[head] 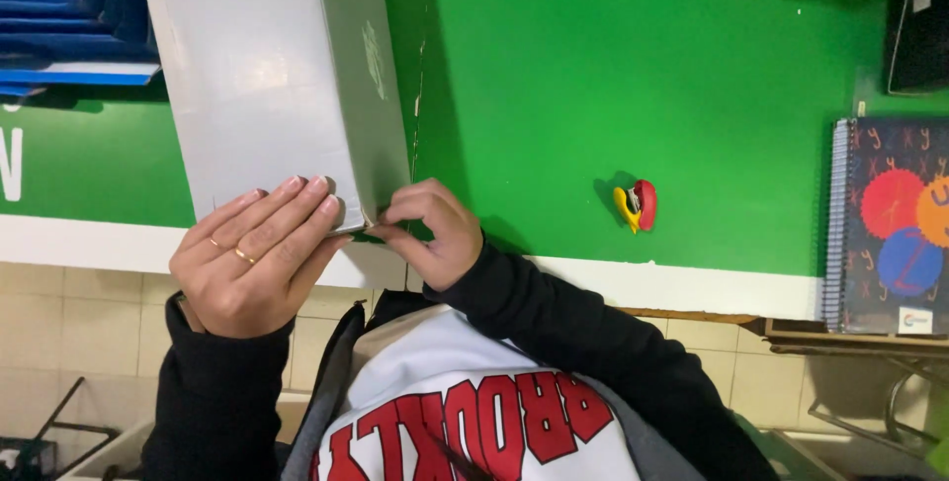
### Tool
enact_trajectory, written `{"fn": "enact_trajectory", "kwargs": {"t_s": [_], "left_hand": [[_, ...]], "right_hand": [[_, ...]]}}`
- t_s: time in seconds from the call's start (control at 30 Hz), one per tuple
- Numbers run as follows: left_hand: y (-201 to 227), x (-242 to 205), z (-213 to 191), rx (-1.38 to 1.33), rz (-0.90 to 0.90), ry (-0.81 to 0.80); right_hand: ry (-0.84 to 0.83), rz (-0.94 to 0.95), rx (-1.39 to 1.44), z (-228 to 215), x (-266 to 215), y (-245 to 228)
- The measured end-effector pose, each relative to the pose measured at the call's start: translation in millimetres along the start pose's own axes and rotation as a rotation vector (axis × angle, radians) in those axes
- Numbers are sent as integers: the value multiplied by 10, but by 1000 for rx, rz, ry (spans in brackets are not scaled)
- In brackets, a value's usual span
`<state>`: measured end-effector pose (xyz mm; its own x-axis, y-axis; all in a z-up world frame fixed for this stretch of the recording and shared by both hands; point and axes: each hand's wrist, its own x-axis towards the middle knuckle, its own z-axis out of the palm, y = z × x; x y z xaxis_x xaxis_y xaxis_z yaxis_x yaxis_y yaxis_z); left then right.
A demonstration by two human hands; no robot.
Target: Assembling and taping cardboard shoeboxes on a workstation.
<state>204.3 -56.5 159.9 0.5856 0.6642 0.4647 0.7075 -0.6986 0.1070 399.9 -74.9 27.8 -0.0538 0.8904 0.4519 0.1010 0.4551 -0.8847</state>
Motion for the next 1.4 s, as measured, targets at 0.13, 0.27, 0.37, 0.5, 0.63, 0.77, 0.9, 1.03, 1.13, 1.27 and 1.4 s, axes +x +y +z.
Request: {"fn": "enact_trajectory", "kwargs": {"t_s": [0.13,0.27,0.37,0.5,0.63,0.77,0.9,1.03,1.13,1.27,1.4], "left_hand": [[10,25,-2,-11,-67,1],[38,70,-17,-55,-65,-16],[51,57,-3,-70,-88,0],[50,34,-4,-104,-110,6],[74,108,-73,-141,-102,-44],[-89,-137,118,-88,-116,-171],[-888,-1321,801,-17,-228,-251],[-1219,-1727,1118,112,-127,-431],[-864,-1367,864,29,-222,-248],[-645,-942,670,88,-239,-285],[-542,-719,564,241,-219,-450]], "right_hand": [[-61,-86,26,-57,77,37],[-102,-114,0,-132,155,-28],[-121,-116,-4,-152,172,-22],[-200,-80,15,-253,175,-31],[-239,-168,-198,-912,314,-58],[210,120,-441,-2151,236,513],[834,182,-546,-3774,22,1271],[1005,158,-943,-5356,-394,2045],[1043,249,-1146,-6164,-667,2627],[862,435,-612,-6880,-959,3189],[779,563,-683,-6504,-637,2723]]}}
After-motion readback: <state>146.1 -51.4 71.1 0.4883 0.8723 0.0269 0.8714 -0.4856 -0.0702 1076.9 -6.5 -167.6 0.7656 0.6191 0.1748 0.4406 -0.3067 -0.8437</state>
